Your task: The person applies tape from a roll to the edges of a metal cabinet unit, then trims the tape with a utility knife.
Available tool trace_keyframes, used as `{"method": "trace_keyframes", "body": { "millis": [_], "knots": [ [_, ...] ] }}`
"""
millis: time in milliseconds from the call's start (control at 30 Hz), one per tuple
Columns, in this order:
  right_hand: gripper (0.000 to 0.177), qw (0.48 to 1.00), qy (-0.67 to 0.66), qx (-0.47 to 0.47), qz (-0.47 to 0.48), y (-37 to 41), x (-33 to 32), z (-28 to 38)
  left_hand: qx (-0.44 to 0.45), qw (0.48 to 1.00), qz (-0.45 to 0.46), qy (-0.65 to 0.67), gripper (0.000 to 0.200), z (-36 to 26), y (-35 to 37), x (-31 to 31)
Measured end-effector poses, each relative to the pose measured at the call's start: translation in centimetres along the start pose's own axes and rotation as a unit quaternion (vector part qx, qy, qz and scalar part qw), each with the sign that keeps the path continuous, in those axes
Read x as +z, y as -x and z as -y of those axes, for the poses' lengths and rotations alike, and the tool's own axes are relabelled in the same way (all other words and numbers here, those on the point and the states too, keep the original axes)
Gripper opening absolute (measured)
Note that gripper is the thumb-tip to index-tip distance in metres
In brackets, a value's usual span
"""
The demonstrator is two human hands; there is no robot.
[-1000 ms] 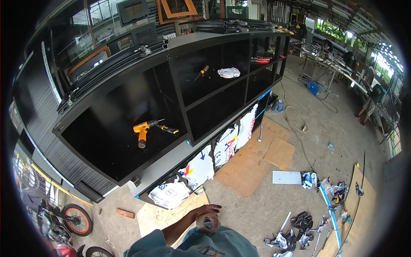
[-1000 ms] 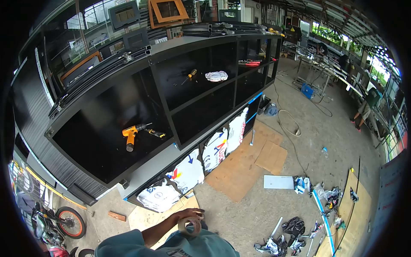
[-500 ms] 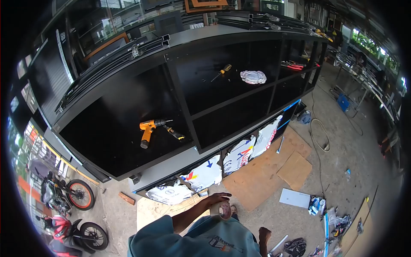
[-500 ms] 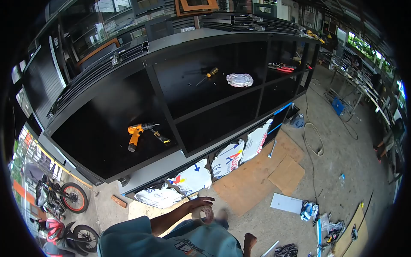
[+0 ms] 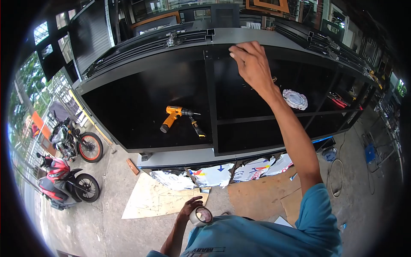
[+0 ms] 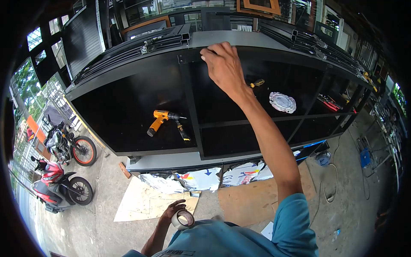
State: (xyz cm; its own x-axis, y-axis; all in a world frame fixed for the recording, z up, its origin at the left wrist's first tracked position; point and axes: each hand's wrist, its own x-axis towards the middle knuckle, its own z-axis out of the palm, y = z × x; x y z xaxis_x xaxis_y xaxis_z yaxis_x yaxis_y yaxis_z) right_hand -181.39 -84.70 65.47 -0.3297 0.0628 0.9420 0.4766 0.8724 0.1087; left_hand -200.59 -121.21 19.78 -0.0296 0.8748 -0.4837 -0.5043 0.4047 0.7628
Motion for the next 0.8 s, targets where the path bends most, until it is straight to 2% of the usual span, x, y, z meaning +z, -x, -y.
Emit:
{"method": "trace_keyframes", "body": {
  "millis": [67, 100, 133, 200, 233, 367, 400, 467, 500, 600, 700, 800],
  "knots": [
    [0.018, 0.999, 0.016, -0.031, 0.018, -2.6, 1.5, -0.7, 0.041, 0.993, -0.006, 0.114, 0.037, 1.6, 1.9, 0.3],
    [0.018, 0.999, 0.01, -0.033, 0.016, -2.8, 2.2, -1.0, -0.028, 0.99, -0.133, 0.046, 0.036, 0.7, 2.8, 2.9],
    [0.019, 0.999, 0.002, -0.026, 0.031, -2.6, 3.1, -1.4, -0.014, 0.989, -0.111, 0.094, 0.036, 2.8, 2.8, 2.1],
    [0.02, 0.998, -0.011, -0.023, 0.05, -2.7, 3.7, -1.7, -0.04, 0.981, -0.131, 0.14, 0.037, 3.8, 2.8, 3.7],
    [0.02, 0.999, 0.0, -0.032, 0.044, -2.6, 3.8, -1.9, -0.059, 0.981, -0.137, 0.126, 0.037, 4.2, 2.6, 4.3],
    [0.021, 0.998, 0.006, -0.032, 0.045, -2.2, 3.9, -1.5, -0.032, 0.991, -0.097, 0.084, 0.038, 3.6, 2.6, 6.3],
    [0.021, 0.998, 0.002, -0.037, 0.044, -2.5, 3.6, -1.6, -0.002, 0.995, -0.071, 0.07, 0.038, 4.9, 1.8, 5.4],
    [0.021, 0.992, 0.016, -0.029, 0.12, -3.4, 2.9, -1.6, 0.003, 0.994, -0.061, 0.088, 0.038, 3.5, 2.4, 7.2],
    [0.021, 0.993, 0.013, -0.031, 0.116, -3.8, 2.9, -1.6, 0.007, 0.994, -0.064, 0.087, 0.038, 3.8, 2.5, 7.3],
    [0.02, 0.992, -0.039, -0.035, 0.115, -4.7, 3.9, -1.0, 0.024, 0.997, -0.057, 0.035, 0.039, 4.8, 2.2, 7.7],
    [0.019, 0.988, -0.078, -0.029, 0.128, -5.3, 5.8, 0.1, 0.071, 0.994, 0.007, 0.08, 0.04, 5.8, 3.0, 7.8],
    [0.02, 0.992, -0.055, -0.041, 0.102, -4.9, 6.1, 0.3, 0.035, 0.998, -0.022, 0.056, 0.044, 8.0, 4.4, 7.7]
  ]
}}
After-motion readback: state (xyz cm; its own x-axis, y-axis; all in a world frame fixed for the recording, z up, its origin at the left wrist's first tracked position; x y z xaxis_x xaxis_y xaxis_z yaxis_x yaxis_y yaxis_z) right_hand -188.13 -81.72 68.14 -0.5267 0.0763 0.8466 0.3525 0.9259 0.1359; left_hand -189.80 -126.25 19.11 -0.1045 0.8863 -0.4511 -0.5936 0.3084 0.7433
